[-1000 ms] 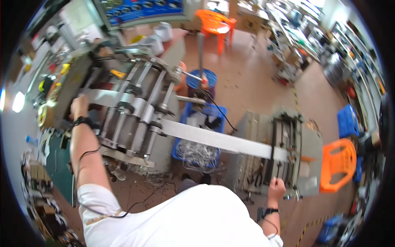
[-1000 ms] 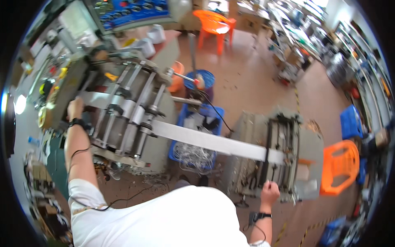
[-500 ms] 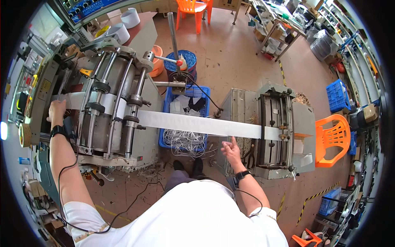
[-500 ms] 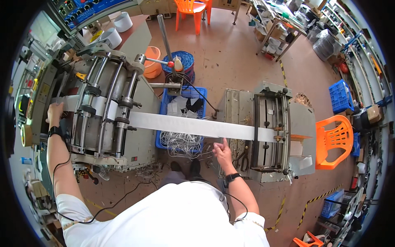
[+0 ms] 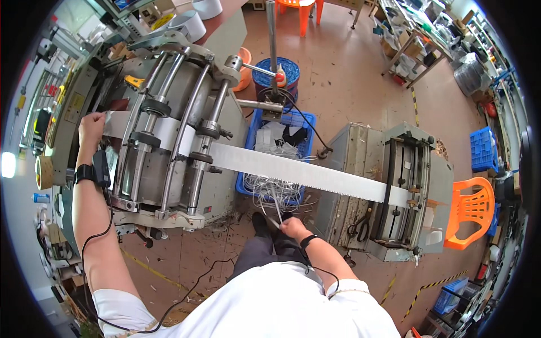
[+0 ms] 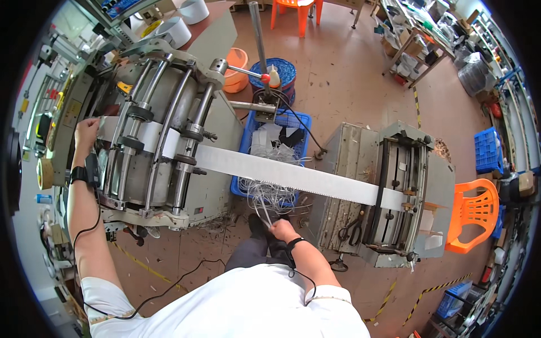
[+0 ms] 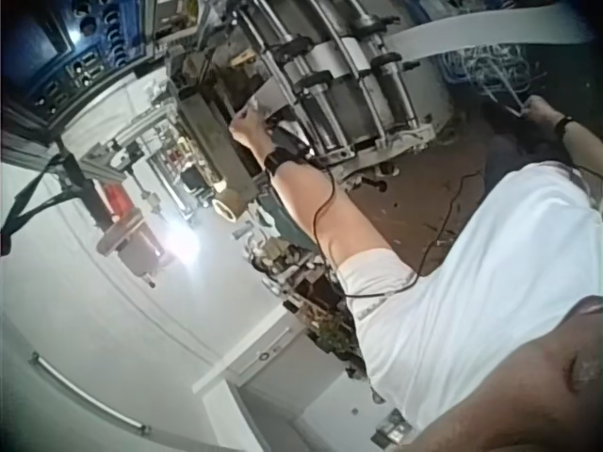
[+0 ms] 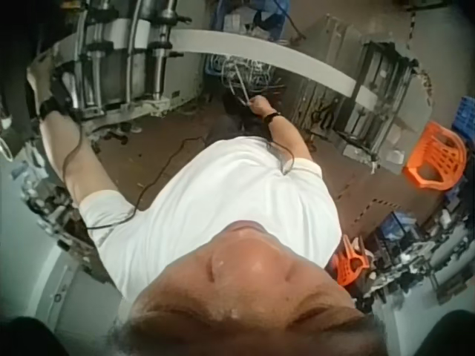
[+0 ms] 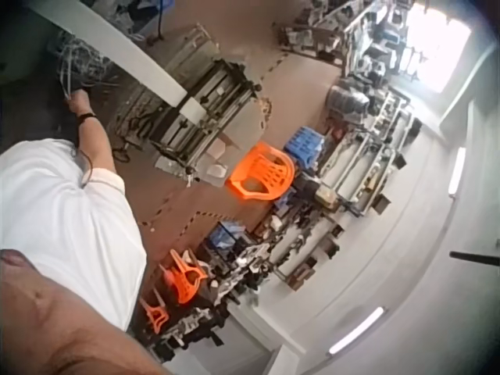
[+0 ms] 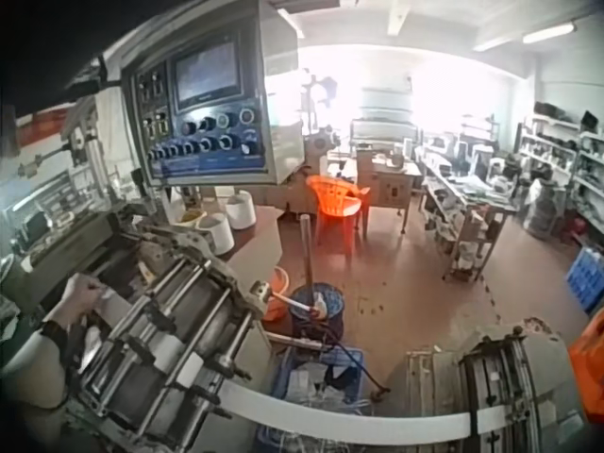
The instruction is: Operate an industrial machine to process a roll of material in a manufacturing setting.
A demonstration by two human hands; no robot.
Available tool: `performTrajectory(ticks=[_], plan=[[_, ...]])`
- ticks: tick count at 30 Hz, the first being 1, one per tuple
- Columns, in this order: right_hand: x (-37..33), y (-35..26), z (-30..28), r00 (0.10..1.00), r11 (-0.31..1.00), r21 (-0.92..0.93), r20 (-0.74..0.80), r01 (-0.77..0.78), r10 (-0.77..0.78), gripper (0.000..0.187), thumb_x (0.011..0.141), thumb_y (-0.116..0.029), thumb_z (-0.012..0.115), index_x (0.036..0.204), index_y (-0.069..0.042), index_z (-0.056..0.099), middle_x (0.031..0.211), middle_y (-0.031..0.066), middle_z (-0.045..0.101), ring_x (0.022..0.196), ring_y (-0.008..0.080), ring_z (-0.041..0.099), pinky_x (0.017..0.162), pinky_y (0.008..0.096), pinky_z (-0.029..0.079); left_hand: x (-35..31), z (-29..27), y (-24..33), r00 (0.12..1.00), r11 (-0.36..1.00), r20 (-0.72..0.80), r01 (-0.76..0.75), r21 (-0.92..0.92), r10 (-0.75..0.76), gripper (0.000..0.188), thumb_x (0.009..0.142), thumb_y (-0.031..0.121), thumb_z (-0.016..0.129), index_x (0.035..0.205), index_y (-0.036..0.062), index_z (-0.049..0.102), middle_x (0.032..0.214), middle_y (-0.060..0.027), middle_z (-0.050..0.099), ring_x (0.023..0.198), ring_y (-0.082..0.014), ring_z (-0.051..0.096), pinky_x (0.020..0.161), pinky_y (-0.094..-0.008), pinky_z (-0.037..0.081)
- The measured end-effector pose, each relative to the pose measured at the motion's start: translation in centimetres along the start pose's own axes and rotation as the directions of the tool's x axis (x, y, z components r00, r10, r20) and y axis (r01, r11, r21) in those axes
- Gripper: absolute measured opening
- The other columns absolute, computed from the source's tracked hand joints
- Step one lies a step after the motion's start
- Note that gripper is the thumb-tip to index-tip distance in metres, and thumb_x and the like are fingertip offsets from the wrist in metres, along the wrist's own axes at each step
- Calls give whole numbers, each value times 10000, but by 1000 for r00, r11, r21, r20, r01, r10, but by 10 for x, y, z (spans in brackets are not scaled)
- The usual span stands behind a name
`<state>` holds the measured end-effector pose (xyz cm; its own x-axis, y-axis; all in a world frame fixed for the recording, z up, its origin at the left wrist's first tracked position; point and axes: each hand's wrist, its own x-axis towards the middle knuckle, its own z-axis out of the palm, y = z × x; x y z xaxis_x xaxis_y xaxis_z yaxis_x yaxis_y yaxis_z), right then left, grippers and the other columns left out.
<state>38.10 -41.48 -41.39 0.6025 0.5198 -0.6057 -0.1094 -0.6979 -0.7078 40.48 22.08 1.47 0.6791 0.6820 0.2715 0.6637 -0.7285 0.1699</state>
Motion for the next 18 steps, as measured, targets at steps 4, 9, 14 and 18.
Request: performTrajectory(ticks=[4, 9, 14, 18], plan=[[-33, 0, -20, 986, 949, -308, 126, -63, 106, 222, 805, -253, 669, 868, -46, 717, 824, 197, 677, 815, 373, 653, 767, 405, 518, -7, -5, 12, 997, 998, 40, 58, 14, -58, 268, 831, 330, 624, 951, 117, 734, 857, -136, 705, 847, -303, 684, 745, -375, 519], [-40, 16, -69, 985, 864, -477, -25, -161, 170, 242, 803, -252, 672, 914, -41, 709, 920, 194, 681, 889, 354, 655, 818, 412, 523, -12, -5, 26, 1000, 995, -9, 16, -94, -17, 273, 828, 328, 624, 965, 119, 732, 849, -140, 703, 834, -304, 685, 746, -374, 521], [-45, -43, -110, 956, 829, -559, -246, -6, -159, 593, 798, -238, 677, 1341, -115, 475, 1218, 187, 588, 1116, 370, 567, 936, 418, 483, -10, 2, 13, 1000, 993, -18, -13, -116, 11, 252, 818, 306, 625, 958, 129, 738, 845, -137, 706, 821, -299, 688, 741, -376, 527], [-61, -61, -123, 901, 909, -407, -354, 91, -249, 759, 790, -211, 695, 1451, -128, 332, 1265, 199, 557, 1141, 382, 549, 964, 423, 463, -12, -7, 22, 998, 986, 33, 50, -156, -45, 226, 804, 279, 629, 946, 149, 746, 854, -127, 712, 825, -283, 693, 740, -380, 534]])
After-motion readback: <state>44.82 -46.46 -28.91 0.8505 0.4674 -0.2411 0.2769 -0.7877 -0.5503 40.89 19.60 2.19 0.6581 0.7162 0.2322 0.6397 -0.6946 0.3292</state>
